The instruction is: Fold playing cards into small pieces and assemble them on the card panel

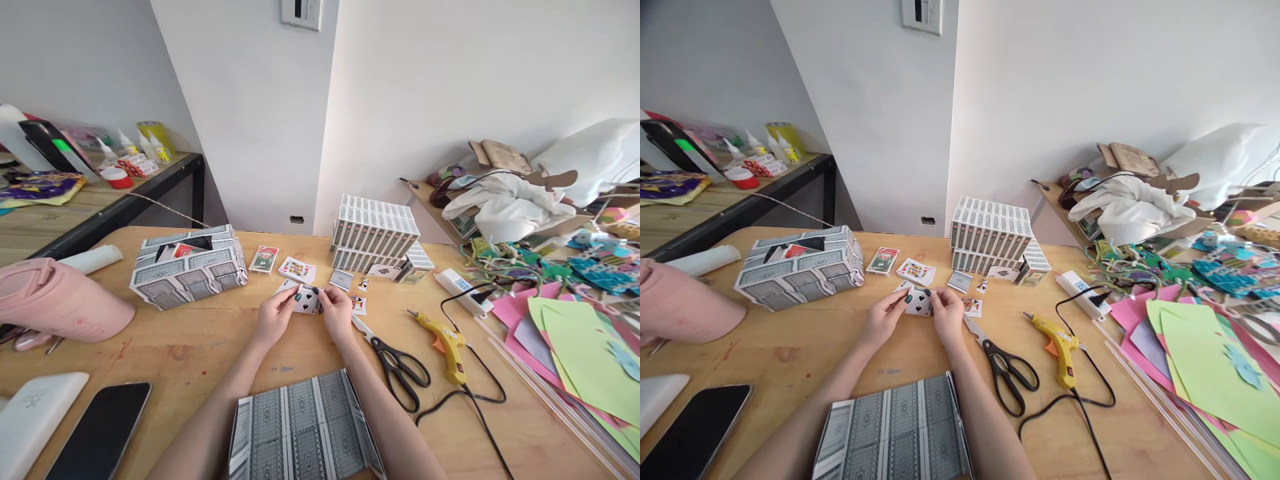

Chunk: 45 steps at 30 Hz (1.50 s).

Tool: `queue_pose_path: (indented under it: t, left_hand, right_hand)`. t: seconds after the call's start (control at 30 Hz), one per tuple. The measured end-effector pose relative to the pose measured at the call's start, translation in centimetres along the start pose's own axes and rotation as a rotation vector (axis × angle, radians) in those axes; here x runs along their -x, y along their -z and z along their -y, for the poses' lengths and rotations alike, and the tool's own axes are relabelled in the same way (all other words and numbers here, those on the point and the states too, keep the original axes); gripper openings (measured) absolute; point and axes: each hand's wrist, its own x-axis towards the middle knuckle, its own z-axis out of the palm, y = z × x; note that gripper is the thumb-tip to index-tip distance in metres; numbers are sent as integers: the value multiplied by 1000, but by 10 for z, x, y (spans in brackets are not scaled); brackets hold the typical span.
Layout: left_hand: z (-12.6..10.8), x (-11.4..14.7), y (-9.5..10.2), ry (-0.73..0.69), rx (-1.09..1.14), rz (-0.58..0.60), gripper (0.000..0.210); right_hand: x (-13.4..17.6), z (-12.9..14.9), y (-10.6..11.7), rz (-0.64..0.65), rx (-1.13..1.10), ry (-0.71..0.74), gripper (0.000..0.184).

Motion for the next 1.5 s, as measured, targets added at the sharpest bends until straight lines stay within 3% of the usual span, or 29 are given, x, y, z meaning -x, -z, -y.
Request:
queue_pose_path:
  t: [0.17,0.4,0.9,1.23,1.5]
  left_hand:
    - [4,-4,1,45,10,-40,33]
    - [-1,-5,0,81,40,-19,35]
    - [-2,-10,4,156,132,-17,41]
    - [3,-11,3,149,89,-46,33]
    - [3,-12,6,73,27,-80,22]
  right_hand:
    - [4,2,-2,43,141,97,30]
    - [6,3,-2,-14,317,154,26]
    - [8,4,-5,109,144,47,33]
    - [10,9,-4,128,209,38,35]
    - [9,6,-4,298,74,21,23]
